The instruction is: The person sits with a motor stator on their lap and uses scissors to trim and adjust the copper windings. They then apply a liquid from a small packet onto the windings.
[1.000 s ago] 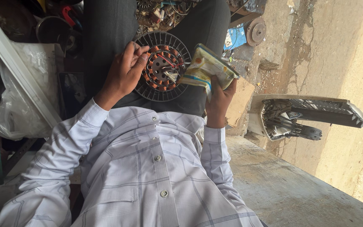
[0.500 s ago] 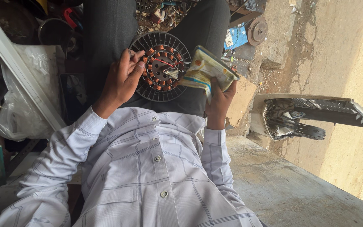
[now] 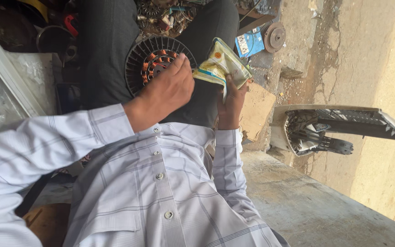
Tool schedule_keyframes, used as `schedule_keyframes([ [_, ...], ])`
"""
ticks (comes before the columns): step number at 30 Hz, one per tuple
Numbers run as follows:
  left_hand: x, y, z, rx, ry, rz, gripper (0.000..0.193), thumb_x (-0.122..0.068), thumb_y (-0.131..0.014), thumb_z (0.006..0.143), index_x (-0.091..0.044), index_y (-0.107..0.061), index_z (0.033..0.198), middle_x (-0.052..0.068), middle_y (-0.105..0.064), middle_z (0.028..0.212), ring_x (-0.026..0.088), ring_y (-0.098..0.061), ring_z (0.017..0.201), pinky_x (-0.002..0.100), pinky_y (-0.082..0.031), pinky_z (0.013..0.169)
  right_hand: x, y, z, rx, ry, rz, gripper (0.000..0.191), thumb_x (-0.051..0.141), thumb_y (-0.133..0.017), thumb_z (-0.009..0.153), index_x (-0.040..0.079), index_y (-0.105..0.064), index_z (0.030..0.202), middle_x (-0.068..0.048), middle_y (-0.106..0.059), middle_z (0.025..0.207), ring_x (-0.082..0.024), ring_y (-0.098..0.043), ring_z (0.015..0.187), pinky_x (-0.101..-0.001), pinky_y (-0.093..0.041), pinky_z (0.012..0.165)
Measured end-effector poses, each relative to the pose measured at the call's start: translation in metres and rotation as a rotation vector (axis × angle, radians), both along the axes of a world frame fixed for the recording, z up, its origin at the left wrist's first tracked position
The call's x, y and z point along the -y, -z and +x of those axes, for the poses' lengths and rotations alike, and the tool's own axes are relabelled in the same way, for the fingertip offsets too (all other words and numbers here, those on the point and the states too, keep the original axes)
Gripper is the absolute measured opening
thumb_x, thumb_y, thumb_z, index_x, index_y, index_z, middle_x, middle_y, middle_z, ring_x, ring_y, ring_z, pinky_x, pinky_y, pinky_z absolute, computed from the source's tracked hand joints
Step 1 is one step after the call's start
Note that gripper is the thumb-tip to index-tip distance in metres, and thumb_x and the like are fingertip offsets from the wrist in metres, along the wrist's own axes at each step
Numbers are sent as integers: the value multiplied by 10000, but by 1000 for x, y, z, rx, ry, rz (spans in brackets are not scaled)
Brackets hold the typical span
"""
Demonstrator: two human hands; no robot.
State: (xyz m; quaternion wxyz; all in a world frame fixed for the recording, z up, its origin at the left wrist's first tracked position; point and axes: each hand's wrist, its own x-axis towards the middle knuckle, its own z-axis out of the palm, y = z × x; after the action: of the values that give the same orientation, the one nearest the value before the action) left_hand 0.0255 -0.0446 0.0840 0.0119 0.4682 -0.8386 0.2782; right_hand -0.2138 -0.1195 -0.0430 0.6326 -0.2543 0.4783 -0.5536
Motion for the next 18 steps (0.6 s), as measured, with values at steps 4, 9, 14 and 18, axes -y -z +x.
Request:
schedule_keyframes([
  [4, 25, -5, -5, 503, -62, 225, 367, -245, -548, 887, -29, -737, 1116, 96, -730, 1042, 283, -654, 1045, 485, -331, 1075, 1, 19, -8, 542, 22, 150, 227, 13, -669, 1043, -20, -598, 1255, -82, -674, 1016, -108, -616, 762, -220, -523, 616],
  [9, 33, 20, -20, 897, -111, 288, 187, -97, -796, 765, -89, -785, 952, 26, -700, 798, 254, -672, 848, 465, -356, 1022, -5, 19, -11, 1373, 53, 285, 365, -37, -601, 899, -48, -559, 1261, -102, -652, 941, -162, -631, 760, -249, -568, 643],
  [14, 38, 53, -21, 922, 16, 268, 216, -18, -851, 689, -90, -760, 871, -31, -642, 736, 186, -588, 733, 404, -402, 837, -4, 12, -8, 1550, -56, 254, 345, -47, -579, 928, -65, -535, 1270, -114, -619, 901, -170, -627, 748, -254, -588, 642],
  [18, 50, 58, 0, 633, 165, 241, 104, -52, -809, 664, -119, -757, 723, -36, -611, 634, 141, -514, 569, 340, -398, 662, -7, 11, -10, 1560, -109, 212, 315, -35, -573, 950, -60, -545, 1263, -122, -629, 917, -172, -630, 751, -261, -584, 640],
])
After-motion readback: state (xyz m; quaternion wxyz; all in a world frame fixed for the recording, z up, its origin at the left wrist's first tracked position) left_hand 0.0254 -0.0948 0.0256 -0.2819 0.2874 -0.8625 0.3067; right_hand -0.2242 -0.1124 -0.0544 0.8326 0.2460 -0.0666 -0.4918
